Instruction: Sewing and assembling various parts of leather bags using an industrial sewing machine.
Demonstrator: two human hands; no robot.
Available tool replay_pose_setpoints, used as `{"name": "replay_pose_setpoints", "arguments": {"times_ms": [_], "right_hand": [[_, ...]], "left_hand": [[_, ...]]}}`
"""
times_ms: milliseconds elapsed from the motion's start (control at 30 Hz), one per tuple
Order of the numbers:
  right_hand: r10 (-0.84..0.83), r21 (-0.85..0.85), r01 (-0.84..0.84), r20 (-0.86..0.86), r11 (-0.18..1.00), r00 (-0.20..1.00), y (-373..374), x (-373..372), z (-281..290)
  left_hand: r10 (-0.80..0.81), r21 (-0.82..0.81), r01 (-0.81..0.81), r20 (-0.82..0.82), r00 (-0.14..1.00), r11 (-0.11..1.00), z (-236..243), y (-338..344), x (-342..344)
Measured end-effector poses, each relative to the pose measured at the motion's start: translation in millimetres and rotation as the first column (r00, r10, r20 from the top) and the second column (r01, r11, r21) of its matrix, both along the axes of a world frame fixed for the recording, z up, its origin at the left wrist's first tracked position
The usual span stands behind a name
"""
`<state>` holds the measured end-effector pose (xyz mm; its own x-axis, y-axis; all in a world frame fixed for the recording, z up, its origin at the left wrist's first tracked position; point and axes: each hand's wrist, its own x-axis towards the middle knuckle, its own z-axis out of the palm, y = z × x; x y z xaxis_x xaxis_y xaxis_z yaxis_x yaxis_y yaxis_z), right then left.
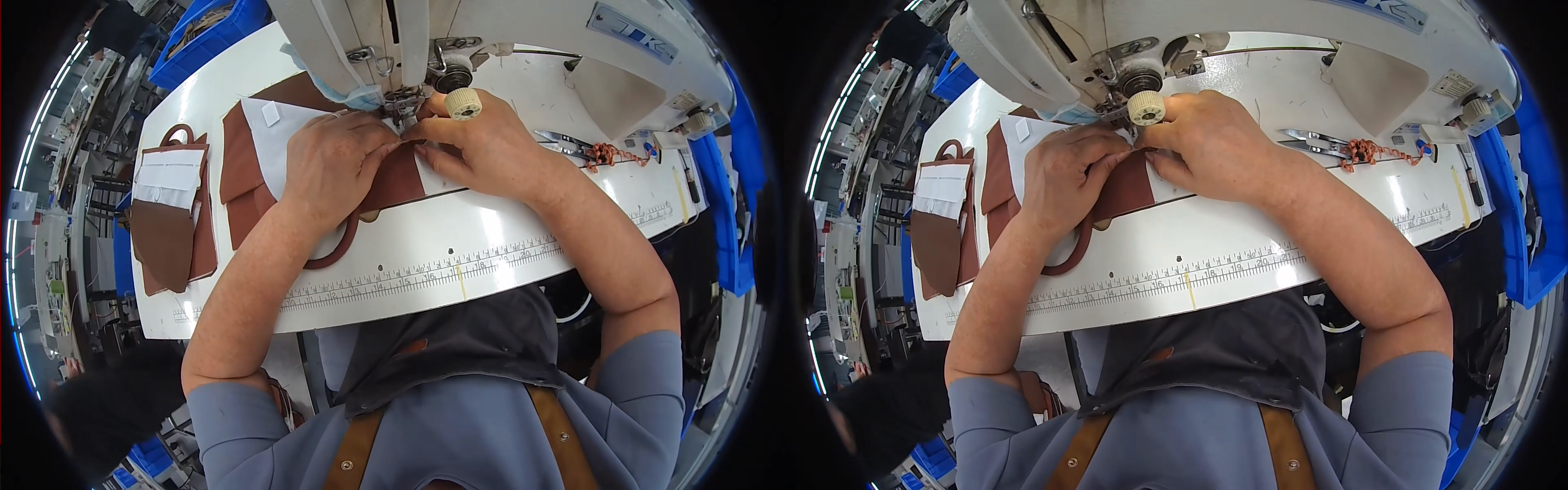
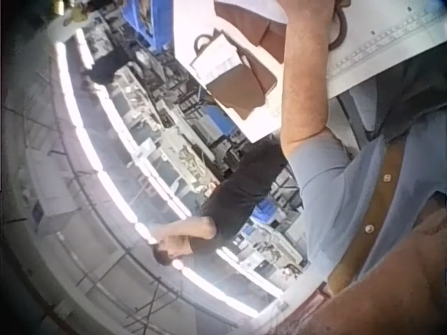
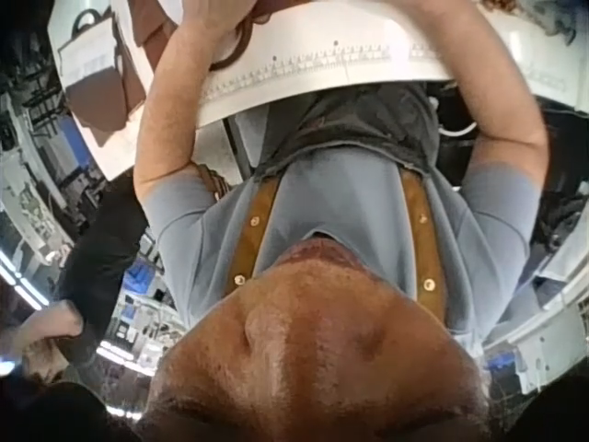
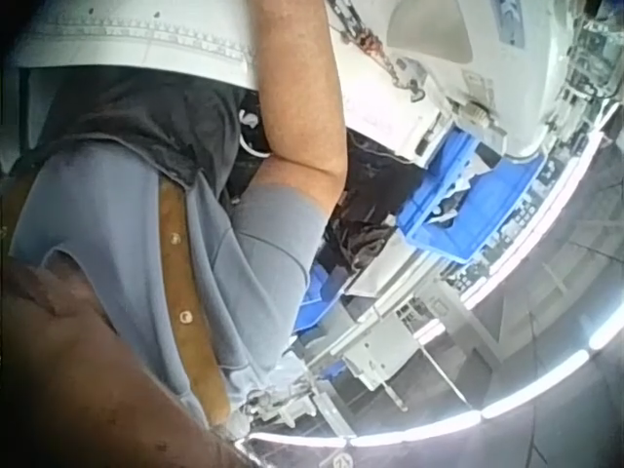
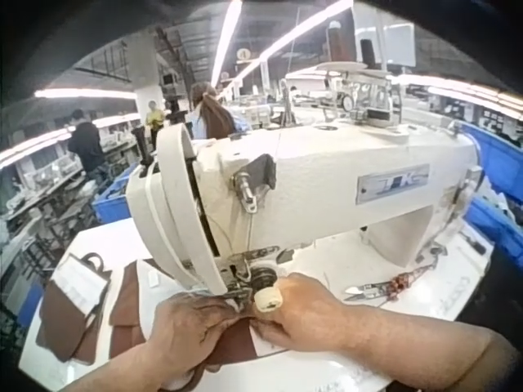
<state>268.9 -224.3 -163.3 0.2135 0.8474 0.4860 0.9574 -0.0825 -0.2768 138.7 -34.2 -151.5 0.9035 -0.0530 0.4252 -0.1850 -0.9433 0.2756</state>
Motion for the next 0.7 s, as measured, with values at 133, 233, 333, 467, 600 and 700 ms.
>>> {"name": "replay_pose_setpoints", "arguments": {"times_ms": [133,233,333,467,600,700], "right_hand": [[-0.001,-0.012,0.001,0.010,1.000,1.000,0,0,1],[0.004,0.028,-0.004,0.014,1.000,1.000,-1,2,-1],[-0.006,0.047,0.005,0.014,0.999,1.000,-1,3,-3],[-0.032,0.051,0.031,0.031,0.998,0.999,0,5,-6],[-0.043,0.049,0.042,0.024,0.998,0.999,-4,7,-2],[-0.041,0.058,0.049,-0.125,0.997,0.991,-7,11,6]], "left_hand": [[-0.040,0.000,0.040,0.012,0.999,0.999,-2,0,-1],[-0.043,-0.017,0.044,0.003,0.999,0.999,-3,1,1],[-0.044,-0.007,0.044,0.010,0.999,0.999,-3,3,3],[-0.089,0.012,0.088,0.118,0.989,0.996,-9,9,10],[-0.071,0.010,0.071,0.054,0.996,0.997,-6,13,12],[-0.044,0.004,0.044,0.008,0.999,0.999,-5,12,11]]}}
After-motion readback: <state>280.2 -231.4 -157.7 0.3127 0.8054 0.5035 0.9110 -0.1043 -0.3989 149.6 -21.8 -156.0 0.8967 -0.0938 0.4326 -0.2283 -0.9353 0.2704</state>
